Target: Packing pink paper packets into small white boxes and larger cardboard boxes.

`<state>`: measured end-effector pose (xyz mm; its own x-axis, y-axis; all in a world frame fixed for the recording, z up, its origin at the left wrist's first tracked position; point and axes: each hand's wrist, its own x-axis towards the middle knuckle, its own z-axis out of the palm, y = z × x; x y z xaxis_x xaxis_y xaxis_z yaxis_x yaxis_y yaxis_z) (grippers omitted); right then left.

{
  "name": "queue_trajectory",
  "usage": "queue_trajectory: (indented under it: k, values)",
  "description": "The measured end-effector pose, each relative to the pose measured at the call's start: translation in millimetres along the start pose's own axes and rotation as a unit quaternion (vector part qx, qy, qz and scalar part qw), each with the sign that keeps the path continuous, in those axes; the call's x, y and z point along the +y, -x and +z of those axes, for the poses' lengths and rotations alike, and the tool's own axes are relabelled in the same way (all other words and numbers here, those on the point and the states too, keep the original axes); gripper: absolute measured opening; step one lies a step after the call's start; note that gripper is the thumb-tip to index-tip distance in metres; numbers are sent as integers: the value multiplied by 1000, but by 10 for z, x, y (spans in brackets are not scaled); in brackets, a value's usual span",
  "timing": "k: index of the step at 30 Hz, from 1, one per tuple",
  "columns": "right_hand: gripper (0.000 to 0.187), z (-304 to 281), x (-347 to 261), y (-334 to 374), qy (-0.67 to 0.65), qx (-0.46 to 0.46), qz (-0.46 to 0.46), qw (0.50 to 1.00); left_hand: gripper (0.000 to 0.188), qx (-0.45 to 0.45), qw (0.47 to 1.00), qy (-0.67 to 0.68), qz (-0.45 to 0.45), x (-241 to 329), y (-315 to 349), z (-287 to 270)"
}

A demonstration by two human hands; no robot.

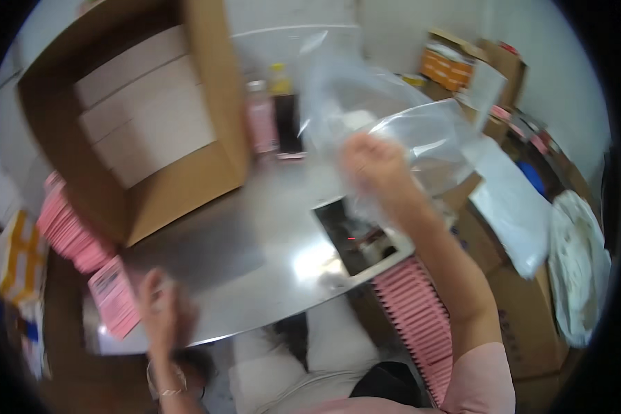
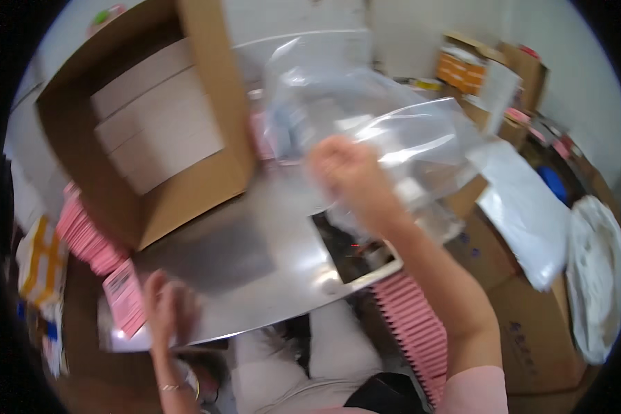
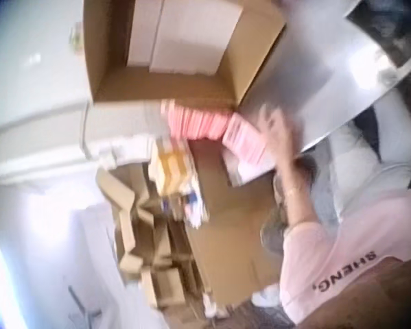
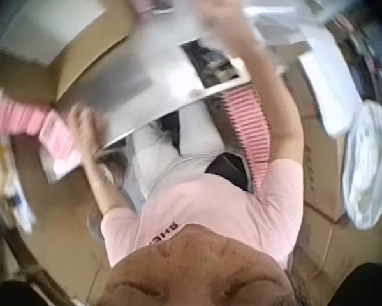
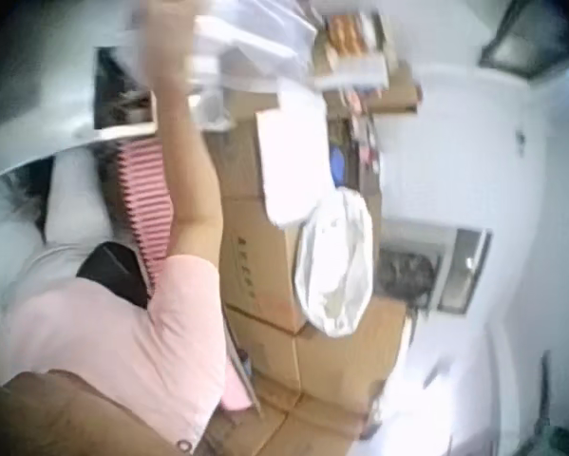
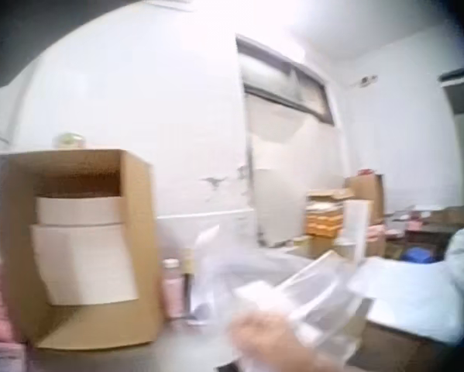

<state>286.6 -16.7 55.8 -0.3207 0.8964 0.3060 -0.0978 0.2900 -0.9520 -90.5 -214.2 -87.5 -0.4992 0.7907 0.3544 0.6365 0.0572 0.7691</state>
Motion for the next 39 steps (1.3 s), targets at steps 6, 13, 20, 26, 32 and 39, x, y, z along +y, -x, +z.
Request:
queue_trajectory:
  k: [6,13,20,26,32,39]
  values:
    - [14,1705,1481,778,292,-331,-117,889,28,248,942,223,-20,75,215,18]
    - [14,1736,1429,812,297,-280,-122,905,19,80,987,52,128,867,377,-401]
    - [18,1000,1796,767,498,-61,-267,823,64,-124,944,-271,143,17,267,319]
    - [72,1239,1136,813,491,-227,-233,808,70,-137,935,-224,240,323,307,335]
    - [74,1345,1899,-24,577,-189,-144,781,58,-68,897,-393,189,-296,-758,678]
    - [72,1316,2116,-253,593,-133,-135,782,35,-88,949,-212,217,87,-654,695]
